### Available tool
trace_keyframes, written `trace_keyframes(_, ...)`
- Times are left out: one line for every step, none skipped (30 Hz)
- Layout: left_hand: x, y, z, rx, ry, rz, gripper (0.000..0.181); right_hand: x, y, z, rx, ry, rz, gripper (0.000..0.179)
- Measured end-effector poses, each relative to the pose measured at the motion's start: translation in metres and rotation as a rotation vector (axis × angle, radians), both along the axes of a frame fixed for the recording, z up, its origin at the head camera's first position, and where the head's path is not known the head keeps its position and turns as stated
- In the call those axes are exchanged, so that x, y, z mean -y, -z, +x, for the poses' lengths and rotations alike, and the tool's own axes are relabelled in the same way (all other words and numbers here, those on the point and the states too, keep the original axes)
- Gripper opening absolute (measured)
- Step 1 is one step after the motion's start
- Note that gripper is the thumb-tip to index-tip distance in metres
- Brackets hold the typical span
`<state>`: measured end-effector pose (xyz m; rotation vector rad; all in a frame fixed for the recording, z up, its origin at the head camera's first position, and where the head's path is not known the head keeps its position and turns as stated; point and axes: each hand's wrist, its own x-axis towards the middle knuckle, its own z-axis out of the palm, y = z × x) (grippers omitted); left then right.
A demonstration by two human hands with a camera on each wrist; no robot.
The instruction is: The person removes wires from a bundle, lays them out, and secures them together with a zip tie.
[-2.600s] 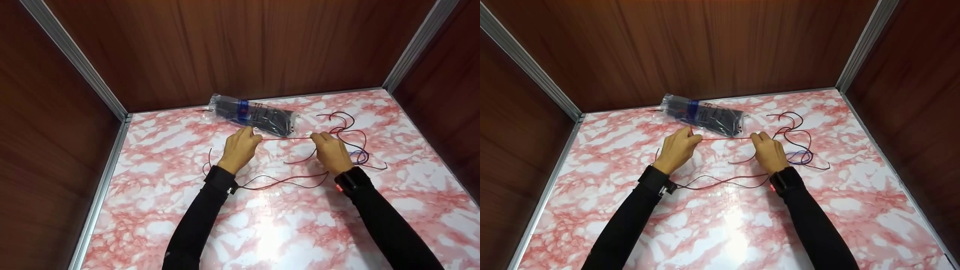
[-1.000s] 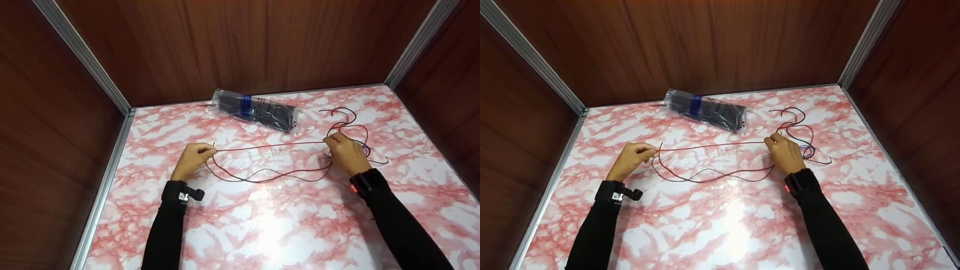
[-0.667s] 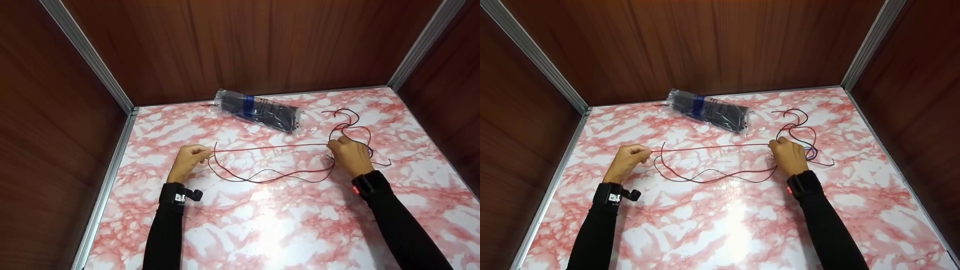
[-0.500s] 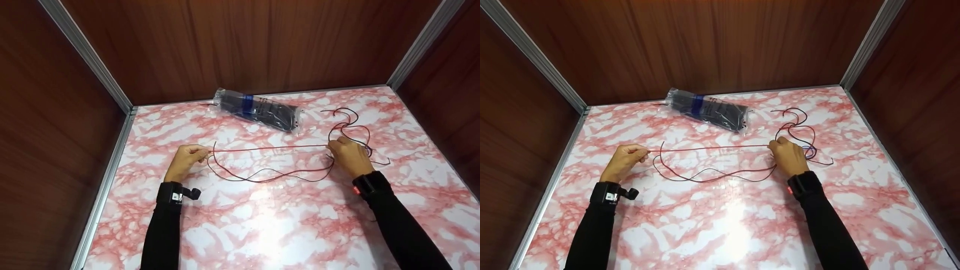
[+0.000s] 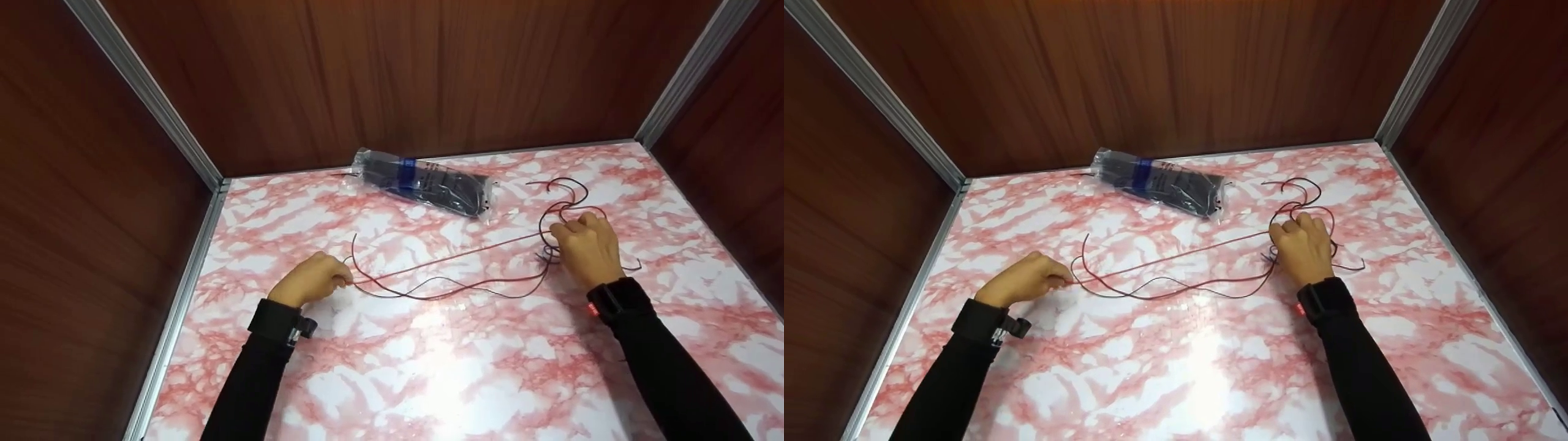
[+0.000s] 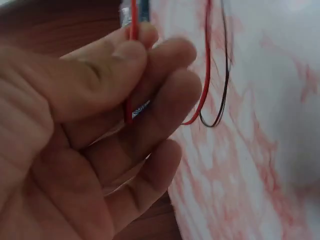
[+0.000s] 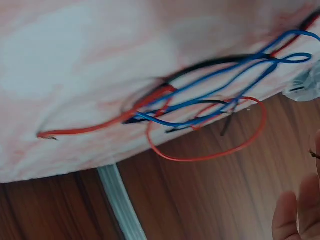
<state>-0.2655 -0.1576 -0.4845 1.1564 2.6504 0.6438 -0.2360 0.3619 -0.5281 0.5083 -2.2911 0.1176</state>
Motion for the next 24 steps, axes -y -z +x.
trace_keyframes(-0.002,0.001,-0.001,-0.133,-0.007,-0.071,0.025,0.001,-0.002,0.0,-0.005,-0.008,-0.004,0.013)
trace_keyframes(-0.004,0.0,-0.001,-0.247,-0.007,-0.109,0.027,0.001,-0.003,0.001,-0.001,-0.012,-0.003,0.014)
trace_keyframes(-0.006,-0.001,-0.001,-0.334,-0.011,-0.132,0.028,0.001,-0.004,0.002,0.004,-0.013,-0.001,0.014)
trace_keyframes(-0.008,-0.001,-0.002,-0.403,-0.021,-0.155,0.026,0.001,-0.004,0.003,0.01,-0.016,-0.004,0.015)
trace_keyframes(-0.009,0.0,-0.002,-0.466,-0.017,-0.166,0.024,0.0,-0.003,0.004,0.021,-0.017,-0.007,0.016)
trace_keyframes(-0.01,0.001,-0.003,-0.511,-0.013,-0.167,0.02,-0.001,-0.002,0.006,0.03,-0.019,-0.01,0.017)
trace_keyframes(-0.01,0.004,-0.004,-0.544,-0.008,-0.159,0.014,-0.002,-0.001,0.008,0.04,-0.016,-0.006,0.018)
trace_keyframes(-0.01,0.006,-0.005,-0.562,-0.008,-0.144,0.007,-0.004,0.001,0.009,0.05,-0.014,0.002,0.018)
trace_keyframes(-0.01,0.009,-0.006,-0.573,-0.007,-0.126,0.005,-0.005,0.002,0.01,0.055,-0.016,0.005,0.019)
trace_keyframes(-0.009,0.012,-0.007,-0.579,-0.008,-0.105,0.005,-0.007,0.004,0.012,0.062,-0.019,0.009,0.019)
trace_keyframes(-0.008,0.015,-0.008,-0.579,-0.007,-0.08,0.007,-0.008,0.006,0.013,0.069,-0.023,0.013,0.02)
trace_keyframes(-0.007,0.018,-0.009,-0.582,-0.009,-0.06,0.008,-0.009,0.007,0.014,0.078,-0.028,0.015,0.019)
trace_keyframes(-0.006,0.021,-0.01,-0.583,-0.011,-0.04,0.009,-0.01,0.009,0.015,0.085,-0.039,0.011,0.019)
trace_keyframes(-0.005,0.023,-0.011,-0.585,-0.013,-0.024,0.01,-0.011,0.01,0.016,0.095,-0.054,0.002,0.019)
trace_keyframes(-0.004,0.025,-0.012,-0.585,-0.011,-0.01,0.012,-0.012,0.012,0.017,0.104,-0.068,-0.006,0.019)
trace_keyframes(-0.003,0.027,-0.012,-0.583,-0.013,0.002,0.013,-0.012,0.013,0.018,0.117,-0.081,-0.013,0.019)
trace_keyframes(-0.003,0.027,-0.012,-0.581,-0.012,0.012,0.015,-0.013,0.014,0.019,0.124,-0.096,-0.02,0.019)
trace_keyframes(-0.003,0.028,-0.012,-0.579,-0.012,0.018,0.015,-0.013,0.015,0.02,0.136,-0.112,-0.028,0.018)
trace_keyframes(-0.003,0.028,-0.011,-0.577,-0.009,0.02,0.015,-0.013,0.015,0.022,0.145,-0.13,-0.035,0.018)
trace_keyframes(-0.003,0.028,-0.01,-0.573,-0.007,0.02,0.017,-0.014,0.016,0.023,0.158,-0.147,-0.041,0.017)
trace_keyframes(-0.003,0.028,-0.008,-0.57,-0.005,0.013,0.018,-0.014,0.017,0.025,0.169,-0.165,-0.049,0.017)
trace_keyframes(-0.003,0.028,-0.007,-0.566,0.001,0.005,0.021,-0.015,0.018,0.027,0.183,-0.187,-0.057,0.016)
trace_keyframes(-0.003,0.028,-0.005,-0.564,0.008,-0.002,0.022,-0.016,0.019,0.029,0.199,-0.211,-0.064,0.016)
trace_keyframes(-0.003,0.028,-0.002,-0.558,0.015,-0.01,0.024,-0.016,0.02,0.031,0.215,-0.229,-0.067,0.016)
